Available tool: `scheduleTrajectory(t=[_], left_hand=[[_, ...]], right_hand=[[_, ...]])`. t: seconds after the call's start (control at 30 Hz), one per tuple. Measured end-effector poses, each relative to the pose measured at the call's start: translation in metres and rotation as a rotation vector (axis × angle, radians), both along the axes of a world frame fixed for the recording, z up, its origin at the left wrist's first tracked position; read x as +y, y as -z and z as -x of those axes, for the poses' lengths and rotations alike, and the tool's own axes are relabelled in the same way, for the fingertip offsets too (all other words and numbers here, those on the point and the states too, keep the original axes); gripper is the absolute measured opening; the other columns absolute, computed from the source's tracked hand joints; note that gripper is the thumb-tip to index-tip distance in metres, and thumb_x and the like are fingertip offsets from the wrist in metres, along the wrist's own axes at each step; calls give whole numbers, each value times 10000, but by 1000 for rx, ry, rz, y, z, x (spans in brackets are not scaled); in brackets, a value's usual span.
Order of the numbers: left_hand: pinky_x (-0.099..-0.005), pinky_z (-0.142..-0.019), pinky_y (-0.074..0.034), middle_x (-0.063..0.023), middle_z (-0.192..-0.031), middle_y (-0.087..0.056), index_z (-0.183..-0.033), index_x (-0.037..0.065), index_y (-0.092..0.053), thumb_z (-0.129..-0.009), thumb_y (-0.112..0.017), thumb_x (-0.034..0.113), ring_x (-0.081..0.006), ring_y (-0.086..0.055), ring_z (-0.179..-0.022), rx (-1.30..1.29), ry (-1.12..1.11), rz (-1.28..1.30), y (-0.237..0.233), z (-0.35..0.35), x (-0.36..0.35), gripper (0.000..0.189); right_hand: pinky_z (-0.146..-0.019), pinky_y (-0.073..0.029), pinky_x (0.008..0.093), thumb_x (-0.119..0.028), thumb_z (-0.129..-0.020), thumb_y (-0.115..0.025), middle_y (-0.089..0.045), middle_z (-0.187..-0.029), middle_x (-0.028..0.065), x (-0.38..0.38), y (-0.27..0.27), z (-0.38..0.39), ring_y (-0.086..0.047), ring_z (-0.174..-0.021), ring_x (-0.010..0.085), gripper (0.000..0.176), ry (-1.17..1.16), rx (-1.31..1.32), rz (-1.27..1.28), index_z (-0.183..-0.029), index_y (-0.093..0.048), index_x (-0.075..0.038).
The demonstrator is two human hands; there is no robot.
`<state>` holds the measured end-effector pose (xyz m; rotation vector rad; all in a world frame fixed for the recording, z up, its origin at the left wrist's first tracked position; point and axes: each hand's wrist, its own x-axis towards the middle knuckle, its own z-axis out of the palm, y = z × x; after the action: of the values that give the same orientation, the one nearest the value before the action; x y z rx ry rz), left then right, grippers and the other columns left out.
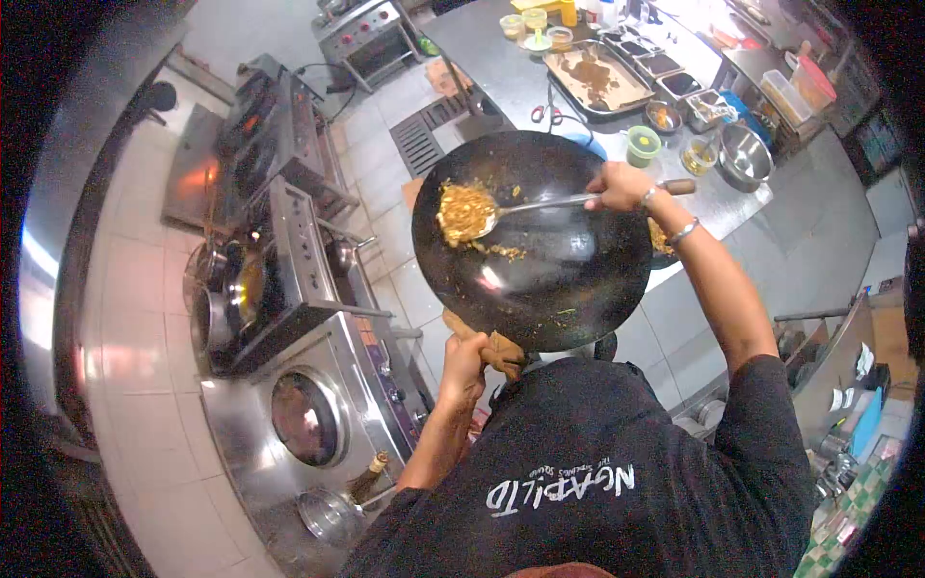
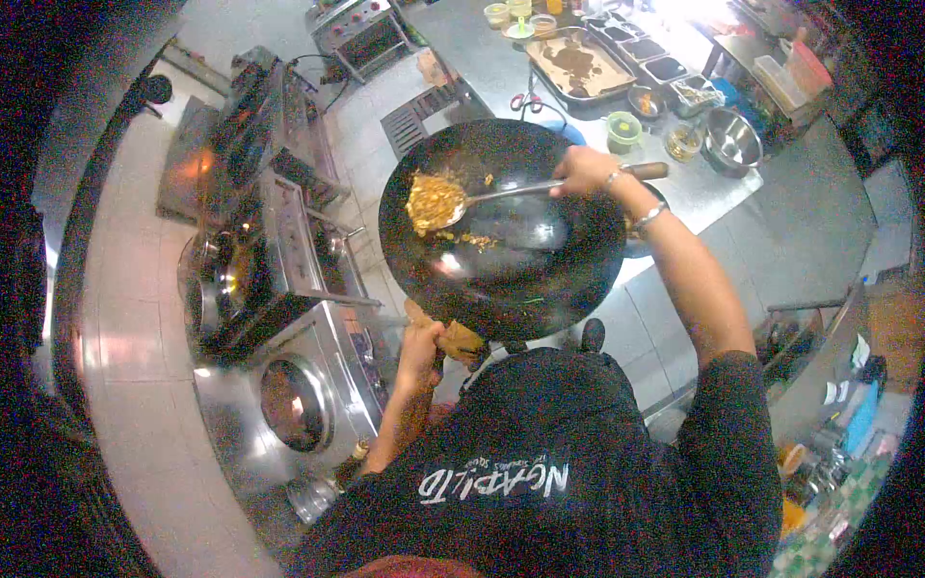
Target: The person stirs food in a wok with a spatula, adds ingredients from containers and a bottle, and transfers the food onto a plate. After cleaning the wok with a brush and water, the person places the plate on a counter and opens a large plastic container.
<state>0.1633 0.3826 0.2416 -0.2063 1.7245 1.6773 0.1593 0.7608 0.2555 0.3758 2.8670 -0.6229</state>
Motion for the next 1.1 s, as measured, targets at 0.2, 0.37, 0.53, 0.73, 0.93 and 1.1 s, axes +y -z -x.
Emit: scheduleTrajectory(t=[0.2, 0.37, 0.53, 0.73, 0.93, 1.1], left_hand=[[-230, -339, -290, -11, -523, -461, -658, 86, -465, -804, -478, 130, -111, -401, -377, -184, -136, -194, 48, 17, -2, 153], [-245, -377, -322, -15, -506, -445, -557, 106, -434, -726, -458, 85, -135, -399, -392, -233, -227, -239, 30, 27, 16, 172], [-334, -533, -489, -102, -749, -531, -780, 51, -474, -652, -505, 89, -247, -553, -594, -140, -269, -205, 45, 71, 4, 137], [-376, -698, -508, -155, -856, -554, -877, -32, -524, -673, -519, 91, -268, -565, -794, 627, -171, -168, 47, 110, -82, 238], [-410, -736, -487, -180, -893, -561, -902, -67, -531, -686, -514, 104, -302, -558, -839, 429, -453, -63, 20, 197, -148, 276], [-398, -702, -478, -170, -867, -554, -870, -52, -520, -682, -511, 100, -292, -551, -802, 602, -621, 86, -18, 205, -194, 242]], right_hand=[[-671, -480, 401, -391, -718, -629, -656, -804, 114, 12, 21, -25, -617, -747, 286, 318, -118, 44, 96, -903, -677, -136], [-625, -466, 358, -349, -704, -674, -654, -748, 98, 41, -40, -104, -618, -708, 249, 306, 69, -2, 24, -919, -679, -132], [-640, -476, 347, -323, -696, -695, -656, -761, 118, 81, -70, -183, -623, -719, 228, 353, 314, -33, 20, -947, -665, -76], [-630, -480, 388, -324, -671, -675, -648, -746, 121, 95, -88, -249, -620, -710, 257, 292, 536, -148, -209, -771, -671, -49], [-649, -506, 383, -230, -644, -681, -656, -785, 103, 98, -54, -232, -640, -750, 248, 211, 631, -281, -454, -775, -676, -66], [-627, -516, 369, -160, -687, -645, -667, -850, 81, 81, -58, -176, -646, -804, 239, 197, 458, -334, -572, -863, -681, -80]])
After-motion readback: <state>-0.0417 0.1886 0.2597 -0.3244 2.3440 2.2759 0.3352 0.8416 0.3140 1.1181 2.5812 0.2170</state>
